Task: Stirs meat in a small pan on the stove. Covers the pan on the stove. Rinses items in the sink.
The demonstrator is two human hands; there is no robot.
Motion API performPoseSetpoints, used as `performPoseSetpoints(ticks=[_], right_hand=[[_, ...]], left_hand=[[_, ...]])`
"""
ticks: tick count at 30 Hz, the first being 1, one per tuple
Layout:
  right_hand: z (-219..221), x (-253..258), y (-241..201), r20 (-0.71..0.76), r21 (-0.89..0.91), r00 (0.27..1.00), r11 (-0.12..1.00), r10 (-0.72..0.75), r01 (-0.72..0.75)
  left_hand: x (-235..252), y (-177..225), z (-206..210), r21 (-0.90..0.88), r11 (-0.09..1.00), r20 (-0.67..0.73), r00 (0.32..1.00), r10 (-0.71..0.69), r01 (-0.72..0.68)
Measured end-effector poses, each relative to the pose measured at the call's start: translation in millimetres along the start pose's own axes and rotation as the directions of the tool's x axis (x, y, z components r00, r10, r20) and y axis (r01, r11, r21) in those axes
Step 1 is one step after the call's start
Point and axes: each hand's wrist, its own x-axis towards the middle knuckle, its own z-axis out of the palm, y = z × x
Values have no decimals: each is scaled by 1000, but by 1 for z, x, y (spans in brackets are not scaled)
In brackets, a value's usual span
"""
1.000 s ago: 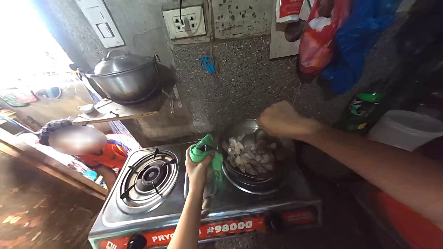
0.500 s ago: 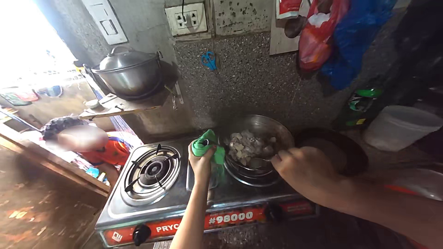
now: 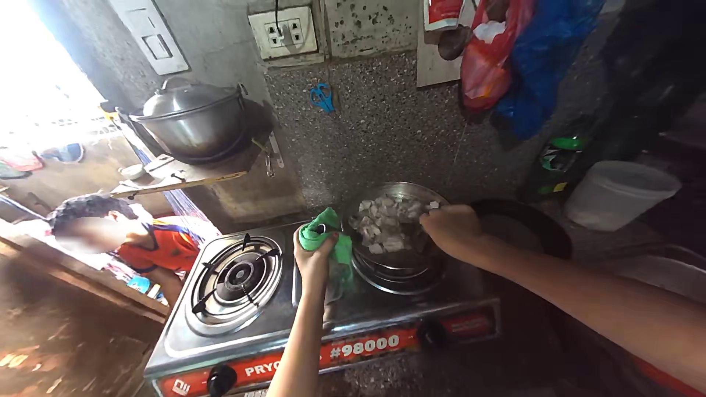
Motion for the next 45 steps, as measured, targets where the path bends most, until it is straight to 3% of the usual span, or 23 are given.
performPoseSetpoints(ticks=[1,4,7,14,19,23,26,32,36,41,45], right_hand=[[-13,-2,2,59,17,998,1000,13,-14],[-50,-3,19,5,16,1000,1000,19,-19],[-69,28,50,-59,29,997,999,45,-44],[-14,127,85,110,53,989,993,99,-105],[24,152,65,205,268,976,963,-79,21],[16,142,48,271,391,927,910,-258,138],[10,136,60,125,428,935,868,-333,252],[-58,69,58,-131,44,899,904,-418,426],[-63,78,79,-204,-39,929,951,-309,308],[-27,137,102,-32,16,997,997,-74,75],[12,174,89,43,89,998,996,-35,31]], left_hand=[[1,1,-1,2,1000,9,1000,-5,5],[3,1,-4,-14,1000,19,1000,-6,6],[5,0,-3,-39,999,17,1000,12,-11],[6,-3,-2,-63,997,3,999,33,-33],[5,-3,-1,-62,998,-5,1000,25,-25],[6,-2,-3,-26,999,1,1000,24,-24],[6,-1,-3,-9,1000,3,1000,12,-12],[5,3,-3,17,1000,5,1000,9,-9],[5,1,-1,1,1000,-12,1000,-1,2],[6,-1,-2,-22,1000,-13,1000,16,-16],[7,-3,-1,-48,999,-20,1000,19,-20]])
